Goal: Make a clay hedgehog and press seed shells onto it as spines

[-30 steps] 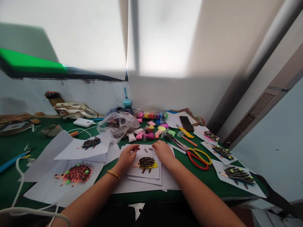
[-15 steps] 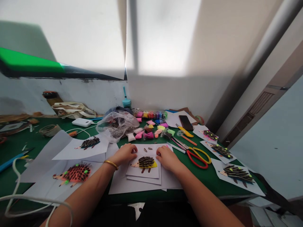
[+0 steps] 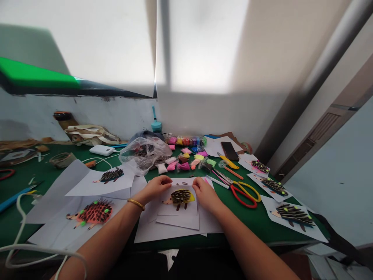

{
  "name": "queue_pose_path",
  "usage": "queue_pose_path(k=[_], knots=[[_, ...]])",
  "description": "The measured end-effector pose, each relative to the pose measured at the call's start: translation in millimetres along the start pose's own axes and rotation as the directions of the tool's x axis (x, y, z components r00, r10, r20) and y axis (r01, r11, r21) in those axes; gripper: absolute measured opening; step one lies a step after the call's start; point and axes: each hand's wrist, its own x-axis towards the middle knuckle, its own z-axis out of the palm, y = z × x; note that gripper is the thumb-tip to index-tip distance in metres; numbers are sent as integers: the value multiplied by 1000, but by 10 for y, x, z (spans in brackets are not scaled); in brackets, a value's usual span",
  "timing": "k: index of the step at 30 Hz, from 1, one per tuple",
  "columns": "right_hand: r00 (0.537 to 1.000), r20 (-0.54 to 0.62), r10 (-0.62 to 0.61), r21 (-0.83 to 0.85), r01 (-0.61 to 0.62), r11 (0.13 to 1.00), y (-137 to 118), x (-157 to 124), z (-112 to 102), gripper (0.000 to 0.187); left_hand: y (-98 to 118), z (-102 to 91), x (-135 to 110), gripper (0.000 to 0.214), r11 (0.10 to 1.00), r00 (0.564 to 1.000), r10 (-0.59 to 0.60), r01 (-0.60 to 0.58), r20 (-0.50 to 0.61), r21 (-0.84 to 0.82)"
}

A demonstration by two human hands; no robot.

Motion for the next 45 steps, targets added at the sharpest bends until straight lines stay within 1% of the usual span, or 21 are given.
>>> queue_pose_path(k=[3,6,9,12,18,21,24,28,32,35,38,42,45], knots=[[1000,-30,8,50,-6,999,-12,-3,16,14,12,17,-43,24,993,1000,-14,14,-3,-115],[999,-45,14,87,-10,996,-24,-26,23,15,14,28,-84,22,982,1000,-19,18,0,-190],[998,-49,25,111,-20,994,-33,-52,22,15,13,30,-102,19,974,1000,-11,11,-1,-226],[998,-45,34,123,-28,992,-35,-64,23,15,20,22,-110,18,975,1000,1,-1,-3,-224],[999,-23,33,87,-30,996,-27,-82,40,16,58,-17,-141,19,993,1000,21,-18,22,-120],[1000,20,14,28,-15,999,-24,-104,20,16,74,-28,-165,19,999,999,39,-38,35,-32],[999,44,-15,-61,18,998,-34,-75,-23,18,70,-12,-175,20,995,998,59,-60,14,75],[997,36,-75,-176,80,981,-70,131,-21,21,30,56,-163,22,980,995,85,-76,-42,182],[992,71,-105,-240,119,964,-103,415,112,15,-37,122,-149,20,965,988,124,-98,-92,241],[990,77,-116,-256,132,958,-120,517,199,10,-85,145,-154,19,957,982,148,-113,-115,268],[991,48,-121,-242,129,962,-137,464,187,13,-107,153,-164,20,953,979,155,-113,-134,280],[995,-10,-100,-181,97,979,-142,239,80,22,-98,159,-177,19,951,976,161,-114,-148,289],[997,-21,-77,-111,74,991,-105,58,57,25,-89,161,-186,19,948,973,172,-122,-153,293]])
